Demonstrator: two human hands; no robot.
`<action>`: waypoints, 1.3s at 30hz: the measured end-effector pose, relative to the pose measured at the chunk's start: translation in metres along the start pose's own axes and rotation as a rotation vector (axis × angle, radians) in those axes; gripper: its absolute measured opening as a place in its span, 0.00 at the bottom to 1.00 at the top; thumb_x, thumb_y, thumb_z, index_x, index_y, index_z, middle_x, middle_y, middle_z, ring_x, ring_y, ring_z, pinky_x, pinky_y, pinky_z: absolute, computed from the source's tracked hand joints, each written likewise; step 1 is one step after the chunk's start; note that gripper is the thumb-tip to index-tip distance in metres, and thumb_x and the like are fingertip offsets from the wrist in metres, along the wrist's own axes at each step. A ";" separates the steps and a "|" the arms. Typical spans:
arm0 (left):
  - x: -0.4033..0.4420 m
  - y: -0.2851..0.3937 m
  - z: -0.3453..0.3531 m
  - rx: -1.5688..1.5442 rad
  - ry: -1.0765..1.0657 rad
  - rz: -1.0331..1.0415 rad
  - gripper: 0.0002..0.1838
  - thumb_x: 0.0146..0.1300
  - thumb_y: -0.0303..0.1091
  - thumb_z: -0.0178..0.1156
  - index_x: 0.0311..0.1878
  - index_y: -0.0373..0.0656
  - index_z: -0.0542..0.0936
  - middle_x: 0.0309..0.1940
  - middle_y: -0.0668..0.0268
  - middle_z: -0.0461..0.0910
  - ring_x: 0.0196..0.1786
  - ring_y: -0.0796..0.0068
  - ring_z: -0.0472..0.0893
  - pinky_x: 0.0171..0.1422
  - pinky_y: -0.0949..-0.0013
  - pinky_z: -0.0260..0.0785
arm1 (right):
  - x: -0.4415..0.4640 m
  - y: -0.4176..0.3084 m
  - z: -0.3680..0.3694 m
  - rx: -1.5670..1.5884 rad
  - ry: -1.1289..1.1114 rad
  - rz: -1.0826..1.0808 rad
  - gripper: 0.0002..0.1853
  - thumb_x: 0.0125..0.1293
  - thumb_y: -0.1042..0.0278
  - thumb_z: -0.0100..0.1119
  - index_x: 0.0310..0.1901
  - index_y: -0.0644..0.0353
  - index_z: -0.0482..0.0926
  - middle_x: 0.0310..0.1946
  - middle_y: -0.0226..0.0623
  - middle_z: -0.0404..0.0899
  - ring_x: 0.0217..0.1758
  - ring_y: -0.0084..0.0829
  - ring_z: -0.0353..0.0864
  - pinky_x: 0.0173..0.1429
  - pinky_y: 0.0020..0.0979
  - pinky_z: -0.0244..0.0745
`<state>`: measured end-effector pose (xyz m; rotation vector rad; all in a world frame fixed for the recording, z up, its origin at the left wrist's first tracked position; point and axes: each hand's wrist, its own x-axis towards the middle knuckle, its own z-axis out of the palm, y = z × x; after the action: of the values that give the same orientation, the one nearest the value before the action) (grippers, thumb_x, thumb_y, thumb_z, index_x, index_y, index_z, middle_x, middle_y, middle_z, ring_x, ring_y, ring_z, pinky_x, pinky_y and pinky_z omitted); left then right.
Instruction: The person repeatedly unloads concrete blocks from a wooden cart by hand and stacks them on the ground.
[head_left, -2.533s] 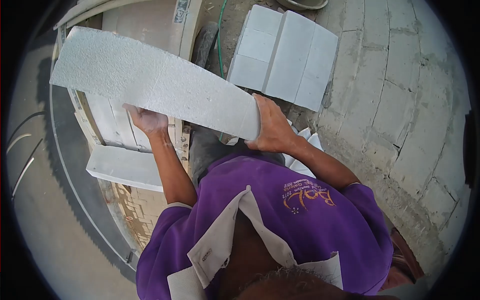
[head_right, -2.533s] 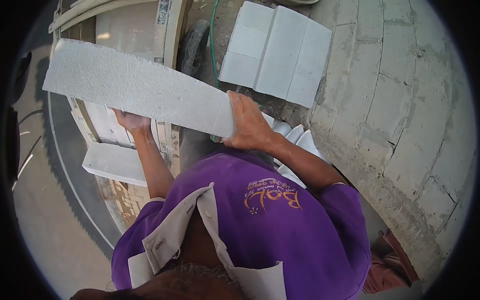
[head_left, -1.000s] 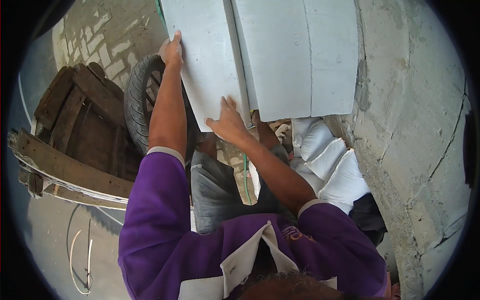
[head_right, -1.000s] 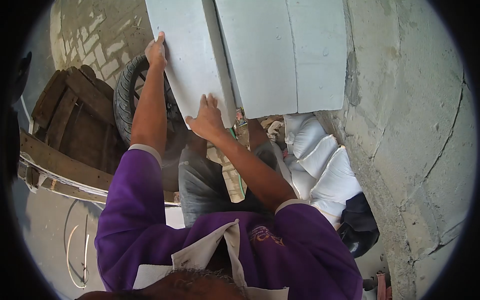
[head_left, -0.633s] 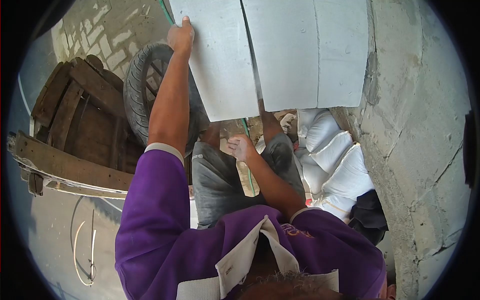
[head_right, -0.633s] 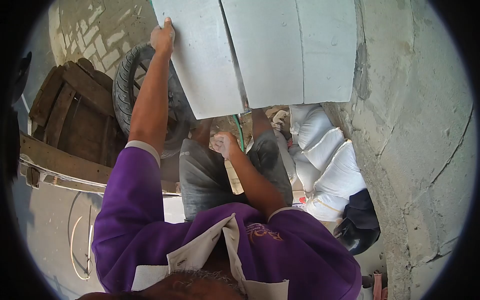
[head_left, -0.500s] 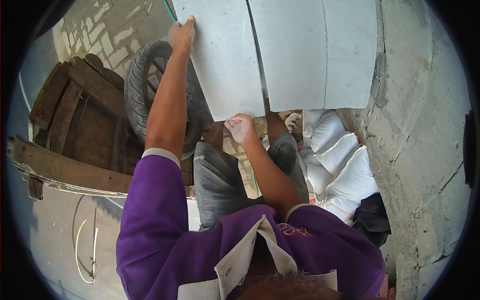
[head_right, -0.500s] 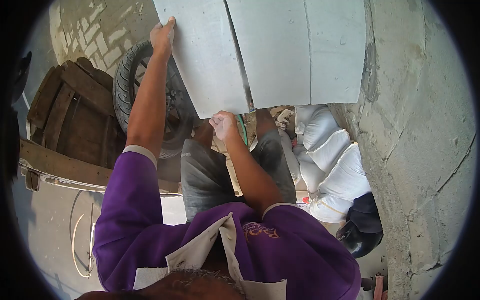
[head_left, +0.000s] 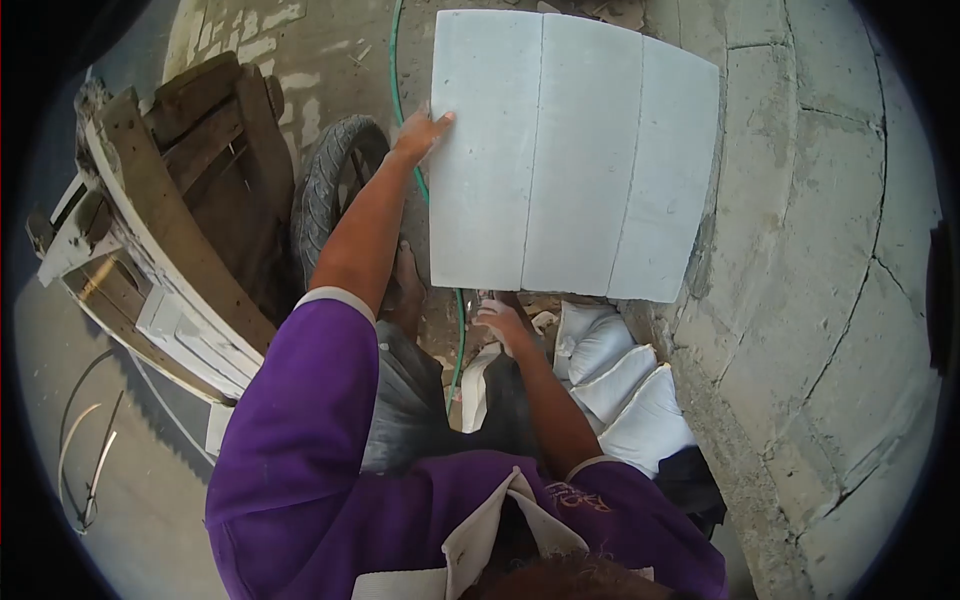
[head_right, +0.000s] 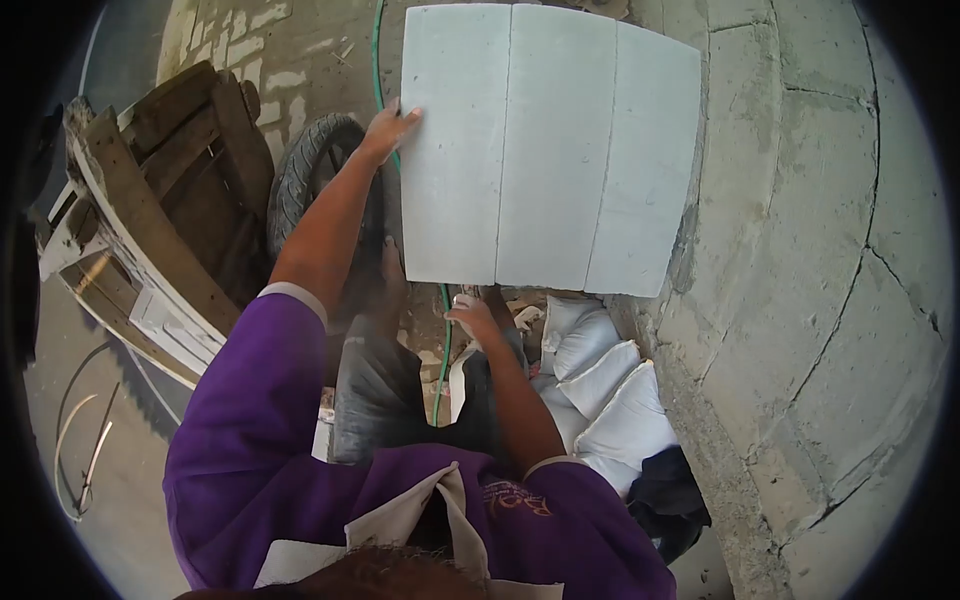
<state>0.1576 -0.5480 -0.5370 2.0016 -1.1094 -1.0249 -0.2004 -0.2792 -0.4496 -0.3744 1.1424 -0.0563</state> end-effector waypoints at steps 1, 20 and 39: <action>-0.034 0.040 -0.022 0.108 -0.018 -0.096 0.48 0.61 0.61 0.61 0.69 0.27 0.62 0.56 0.41 0.77 0.60 0.47 0.78 0.65 0.56 0.68 | -0.031 -0.023 -0.003 -0.261 0.131 0.054 0.37 0.53 0.64 0.71 0.62 0.76 0.69 0.51 0.48 0.79 0.54 0.37 0.79 0.57 0.31 0.72; -0.785 0.116 -0.197 -0.173 0.886 -0.930 0.36 0.63 0.51 0.65 0.63 0.28 0.72 0.50 0.50 0.83 0.52 0.62 0.83 0.59 0.65 0.73 | -0.195 -0.298 0.137 -0.722 0.129 -0.246 0.28 0.67 0.60 0.57 0.65 0.67 0.69 0.58 0.47 0.77 0.60 0.39 0.78 0.64 0.37 0.66; -0.939 -0.278 -0.569 -0.498 1.248 -1.118 0.52 0.47 0.69 0.69 0.59 0.25 0.75 0.49 0.48 0.80 0.49 0.59 0.82 0.54 0.61 0.74 | -0.085 0.244 0.538 -1.446 -0.614 0.046 0.31 0.59 0.45 0.69 0.50 0.69 0.80 0.40 0.40 0.83 0.45 0.29 0.80 0.50 0.31 0.74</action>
<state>0.4282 0.4873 -0.1658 2.1134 0.9031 -0.1986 0.2101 0.1099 -0.2584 -1.5132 0.3977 0.9131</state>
